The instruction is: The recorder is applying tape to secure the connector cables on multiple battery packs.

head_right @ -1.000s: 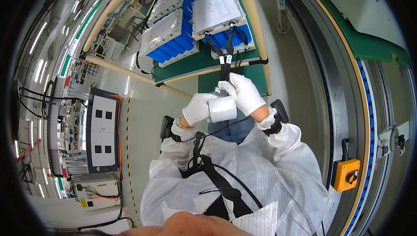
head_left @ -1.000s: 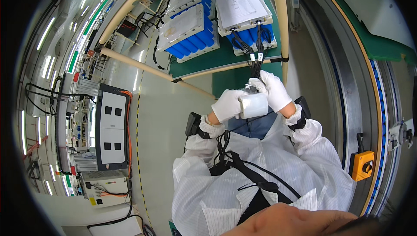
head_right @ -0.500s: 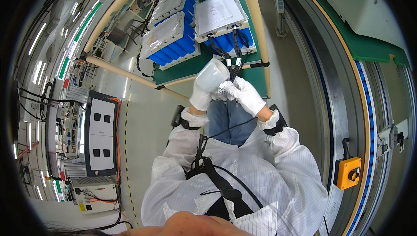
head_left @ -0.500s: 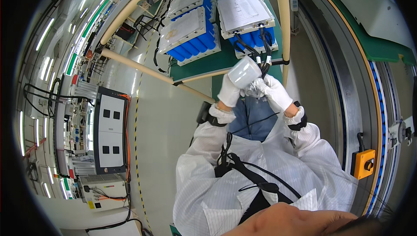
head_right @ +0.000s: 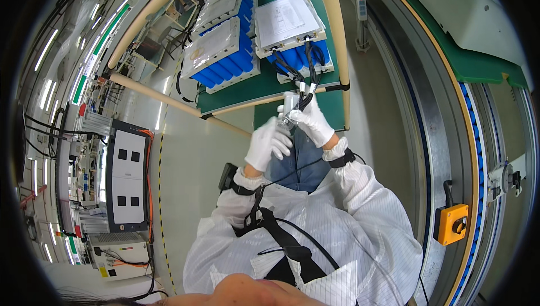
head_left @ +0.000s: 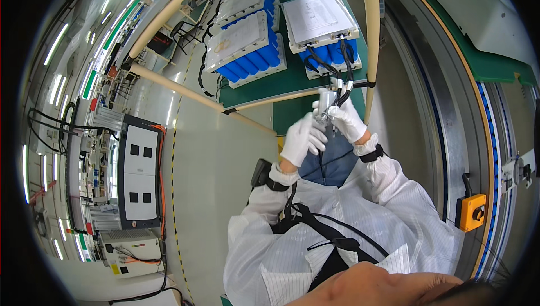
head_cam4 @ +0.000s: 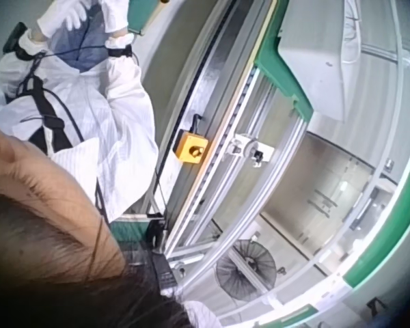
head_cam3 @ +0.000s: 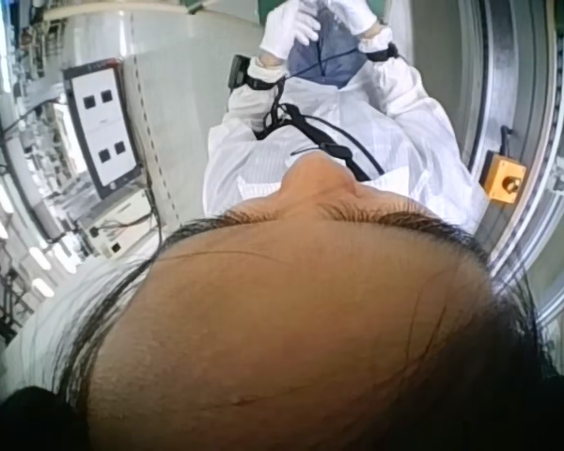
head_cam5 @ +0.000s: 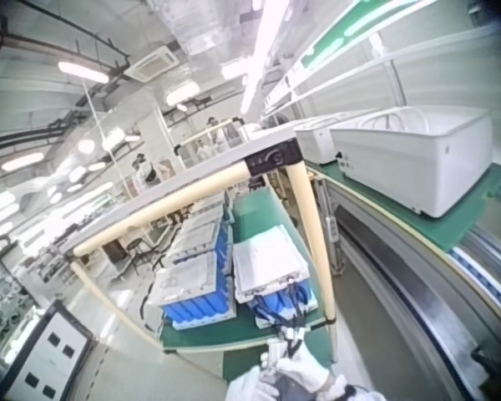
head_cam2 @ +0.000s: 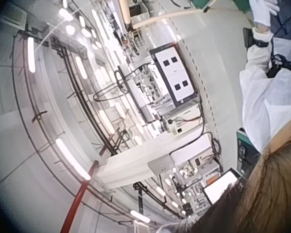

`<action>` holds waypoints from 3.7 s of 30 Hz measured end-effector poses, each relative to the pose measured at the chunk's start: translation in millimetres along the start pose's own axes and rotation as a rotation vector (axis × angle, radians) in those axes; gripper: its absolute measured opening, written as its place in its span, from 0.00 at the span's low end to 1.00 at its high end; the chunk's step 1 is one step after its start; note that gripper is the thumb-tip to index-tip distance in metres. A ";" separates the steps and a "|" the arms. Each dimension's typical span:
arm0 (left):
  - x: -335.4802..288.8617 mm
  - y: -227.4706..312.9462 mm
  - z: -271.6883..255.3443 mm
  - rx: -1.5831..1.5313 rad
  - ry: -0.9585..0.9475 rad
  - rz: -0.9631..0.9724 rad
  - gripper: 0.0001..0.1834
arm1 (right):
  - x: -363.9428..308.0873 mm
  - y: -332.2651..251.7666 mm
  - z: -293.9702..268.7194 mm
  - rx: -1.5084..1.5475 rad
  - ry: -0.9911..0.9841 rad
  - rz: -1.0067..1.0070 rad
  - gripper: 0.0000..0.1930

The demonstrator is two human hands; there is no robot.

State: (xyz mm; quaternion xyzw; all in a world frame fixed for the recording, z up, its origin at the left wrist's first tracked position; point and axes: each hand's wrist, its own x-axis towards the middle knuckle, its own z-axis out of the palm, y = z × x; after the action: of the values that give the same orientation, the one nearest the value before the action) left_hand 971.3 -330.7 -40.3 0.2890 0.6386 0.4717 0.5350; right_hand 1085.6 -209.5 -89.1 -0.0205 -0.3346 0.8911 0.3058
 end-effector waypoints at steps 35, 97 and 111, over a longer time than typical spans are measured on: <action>7.2 0.0 30.4 -0.651 -0.296 0.280 0.25 | 7.7 -20.3 40.0 -0.342 0.489 -0.592 0.27; 16.1 -9.2 14.8 -0.087 -0.020 0.178 0.32 | -51.5 8.8 -15.5 0.057 0.256 -0.219 0.42; 27.1 43.3 48.5 0.143 -0.411 0.081 0.23 | -75.2 -19.9 25.3 -0.266 0.646 -0.237 0.34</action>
State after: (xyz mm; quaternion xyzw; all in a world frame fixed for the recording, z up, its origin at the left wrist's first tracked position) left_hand 1004.7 -276.0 -11.1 0.4416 0.5360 0.3774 0.6126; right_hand 1151.1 -254.5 -70.0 -0.3014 -0.3336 0.7458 0.4916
